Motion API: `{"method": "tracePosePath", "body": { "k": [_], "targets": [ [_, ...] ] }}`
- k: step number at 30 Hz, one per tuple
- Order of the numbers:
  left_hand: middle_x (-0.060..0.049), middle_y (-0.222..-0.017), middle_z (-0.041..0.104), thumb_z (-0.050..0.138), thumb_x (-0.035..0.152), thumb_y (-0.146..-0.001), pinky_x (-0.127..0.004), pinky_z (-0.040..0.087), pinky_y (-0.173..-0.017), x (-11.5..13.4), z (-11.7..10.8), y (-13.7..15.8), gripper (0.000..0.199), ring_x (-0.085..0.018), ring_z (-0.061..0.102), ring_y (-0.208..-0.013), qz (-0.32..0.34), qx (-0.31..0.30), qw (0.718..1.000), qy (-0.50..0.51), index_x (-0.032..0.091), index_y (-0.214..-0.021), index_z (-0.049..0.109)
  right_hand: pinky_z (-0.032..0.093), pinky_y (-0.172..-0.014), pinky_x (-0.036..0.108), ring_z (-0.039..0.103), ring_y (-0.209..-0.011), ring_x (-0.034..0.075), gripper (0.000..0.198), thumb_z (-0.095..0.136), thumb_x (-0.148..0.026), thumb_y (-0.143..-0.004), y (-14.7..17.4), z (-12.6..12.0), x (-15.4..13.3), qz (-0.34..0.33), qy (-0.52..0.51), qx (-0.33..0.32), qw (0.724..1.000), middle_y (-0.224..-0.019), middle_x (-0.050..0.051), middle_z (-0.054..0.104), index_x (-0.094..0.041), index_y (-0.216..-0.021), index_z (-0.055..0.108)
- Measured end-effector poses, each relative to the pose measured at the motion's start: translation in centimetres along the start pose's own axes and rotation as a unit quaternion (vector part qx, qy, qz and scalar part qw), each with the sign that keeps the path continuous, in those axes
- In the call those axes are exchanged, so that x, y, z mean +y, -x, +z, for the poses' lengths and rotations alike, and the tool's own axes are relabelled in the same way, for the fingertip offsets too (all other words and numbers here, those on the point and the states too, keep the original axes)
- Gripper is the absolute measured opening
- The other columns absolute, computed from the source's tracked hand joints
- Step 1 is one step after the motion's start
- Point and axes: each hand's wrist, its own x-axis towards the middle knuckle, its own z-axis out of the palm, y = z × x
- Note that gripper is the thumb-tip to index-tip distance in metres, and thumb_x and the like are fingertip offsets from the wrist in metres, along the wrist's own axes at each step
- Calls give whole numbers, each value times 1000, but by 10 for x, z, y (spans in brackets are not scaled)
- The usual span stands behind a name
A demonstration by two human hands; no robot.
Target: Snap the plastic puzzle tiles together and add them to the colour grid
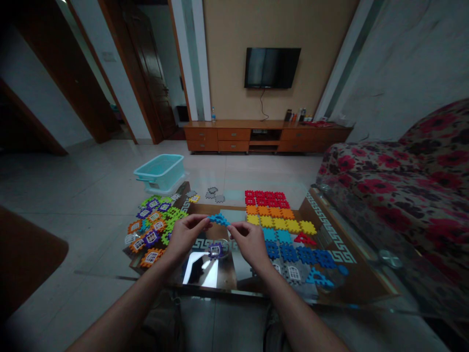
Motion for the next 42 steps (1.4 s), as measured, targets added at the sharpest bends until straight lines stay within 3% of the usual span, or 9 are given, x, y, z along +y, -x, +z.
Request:
{"method": "tracePosePath", "body": {
  "k": [29, 42],
  "targets": [
    [-8, -76, 76, 76, 37, -75, -30, 57, -71, 7, 2, 3, 28, -19, 71, -71, -21, 10, 1000, 11, 13, -89, 75, 50, -61, 30, 67, -62, 20, 29, 70, -42, -78, 1, 0, -2, 9, 11, -14, 1000, -65, 6, 71, -14, -81, 74],
    [-10, -77, 76, 80, 40, -71, -30, 56, -71, 10, 3, 5, 34, -18, 70, -71, -78, -18, 996, 47, 10, -86, 74, 51, -61, 30, 68, -63, 21, 30, 70, -45, -79, 1, -2, -2, -10, 6, 15, 1000, -67, 6, 72, -15, -80, 74]
  ]
}}
